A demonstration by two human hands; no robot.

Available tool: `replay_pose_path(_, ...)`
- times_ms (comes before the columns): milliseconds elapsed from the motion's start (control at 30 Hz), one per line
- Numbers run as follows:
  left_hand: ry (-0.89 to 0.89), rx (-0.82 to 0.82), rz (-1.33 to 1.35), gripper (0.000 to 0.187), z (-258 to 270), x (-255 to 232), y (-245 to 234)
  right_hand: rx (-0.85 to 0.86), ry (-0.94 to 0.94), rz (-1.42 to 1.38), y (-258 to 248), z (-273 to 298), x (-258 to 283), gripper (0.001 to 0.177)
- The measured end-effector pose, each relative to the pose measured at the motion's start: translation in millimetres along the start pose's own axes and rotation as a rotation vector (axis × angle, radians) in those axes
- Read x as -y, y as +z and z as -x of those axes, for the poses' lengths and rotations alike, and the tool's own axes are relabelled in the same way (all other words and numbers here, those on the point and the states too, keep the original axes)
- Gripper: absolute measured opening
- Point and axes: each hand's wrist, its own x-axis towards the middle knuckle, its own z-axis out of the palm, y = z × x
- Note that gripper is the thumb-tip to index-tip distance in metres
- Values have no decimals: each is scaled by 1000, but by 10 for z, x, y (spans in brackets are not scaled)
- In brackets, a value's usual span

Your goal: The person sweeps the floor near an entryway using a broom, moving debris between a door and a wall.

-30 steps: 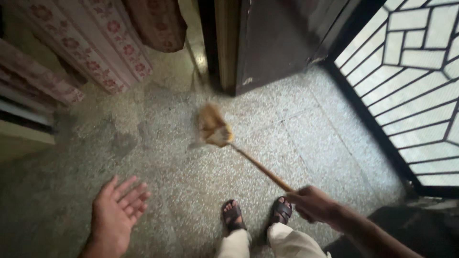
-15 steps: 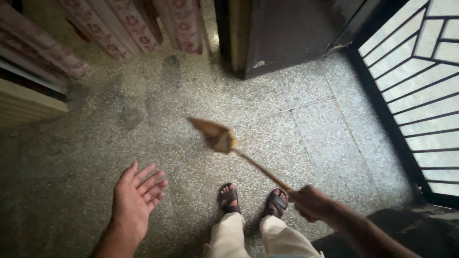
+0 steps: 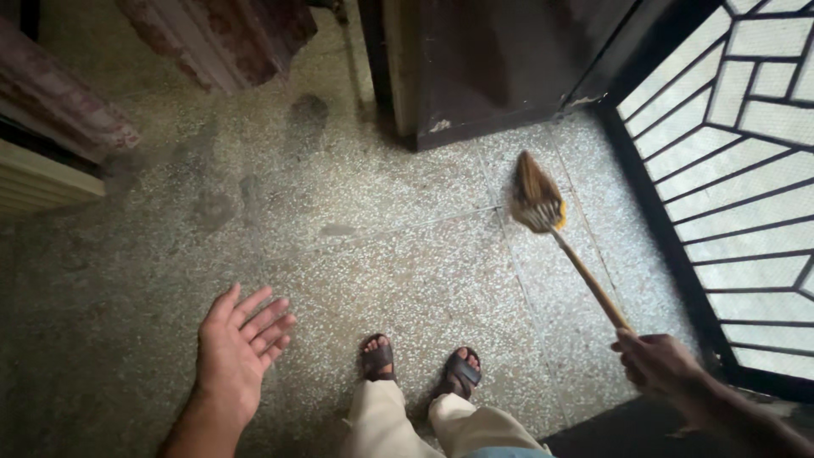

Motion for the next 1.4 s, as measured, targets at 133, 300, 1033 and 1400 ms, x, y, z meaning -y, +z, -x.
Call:
replay_pose_path(133, 2, -9, 5, 67, -6, 85, 43, 88, 6, -10, 376, 366, 339, 54)
replay_pose_path(300, -28, -36, 43, 66, -32, 4, 29, 179, 55, 148, 1146, 867, 854, 50)
replay_pose_path(1033, -189, -279, -37, 68, 78, -244, -2004, 432, -161, 912, 3621, 832, 225, 24)
replay_pose_path(1400, -23, -99, -29, 69, -305, -282, -1832, -32, 87, 211, 1514, 327, 238, 46)
